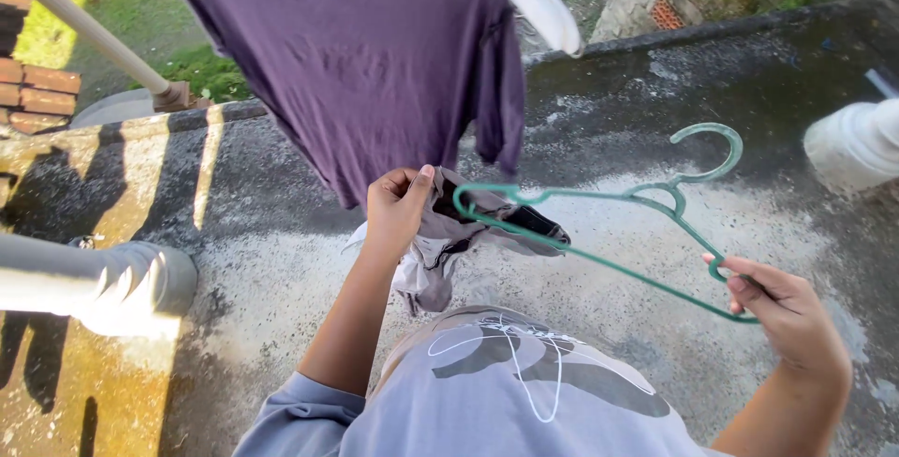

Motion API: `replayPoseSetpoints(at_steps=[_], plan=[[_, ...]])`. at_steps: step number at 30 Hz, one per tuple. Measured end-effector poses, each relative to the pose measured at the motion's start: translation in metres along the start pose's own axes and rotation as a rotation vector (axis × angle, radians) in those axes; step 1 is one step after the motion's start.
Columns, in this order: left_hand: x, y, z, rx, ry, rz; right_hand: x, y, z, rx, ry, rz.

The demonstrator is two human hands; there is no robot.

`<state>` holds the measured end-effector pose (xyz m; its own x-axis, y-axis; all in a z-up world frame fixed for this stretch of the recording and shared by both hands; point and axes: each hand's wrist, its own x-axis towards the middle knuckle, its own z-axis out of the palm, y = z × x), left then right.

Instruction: Hang wet laundry on hangers and a clothesline to dry outdoors.

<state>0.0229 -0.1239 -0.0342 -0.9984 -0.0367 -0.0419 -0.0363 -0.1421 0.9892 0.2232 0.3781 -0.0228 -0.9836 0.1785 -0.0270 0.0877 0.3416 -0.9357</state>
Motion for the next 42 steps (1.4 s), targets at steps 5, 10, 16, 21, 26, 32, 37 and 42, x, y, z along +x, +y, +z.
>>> replayPoseSetpoints(at_steps=[5,10,16,21,26,32,37,42], plan=[[-0.022,0.033,-0.057,-0.196,-0.104,-0.045,0.024,0.008,0.046,-0.044,-0.011,-0.107],[-0.050,0.060,-0.129,-0.273,-0.207,-0.130,0.018,-0.035,0.103,-0.030,-0.005,-0.209],[-0.102,0.077,-0.205,-0.249,-0.225,-0.023,-0.042,-0.080,0.153,-0.272,0.091,-0.384],[-0.147,0.081,-0.256,-0.164,-0.176,-0.015,-0.092,-0.124,0.204,-0.335,0.125,-0.420],[-0.174,0.081,-0.307,-0.114,-0.293,-0.070,-0.080,-0.066,0.212,-0.095,-0.228,-0.344],[-0.189,0.090,-0.339,-0.002,-0.493,-0.162,-0.065,-0.017,0.218,0.094,-0.429,-0.217],[-0.192,0.101,-0.334,-0.079,-0.539,-0.252,-0.078,-0.008,0.235,0.419,-0.515,-0.164],[-0.163,0.065,-0.315,-0.175,-0.423,-0.198,-0.114,-0.036,0.216,0.424,-0.154,-0.060]])
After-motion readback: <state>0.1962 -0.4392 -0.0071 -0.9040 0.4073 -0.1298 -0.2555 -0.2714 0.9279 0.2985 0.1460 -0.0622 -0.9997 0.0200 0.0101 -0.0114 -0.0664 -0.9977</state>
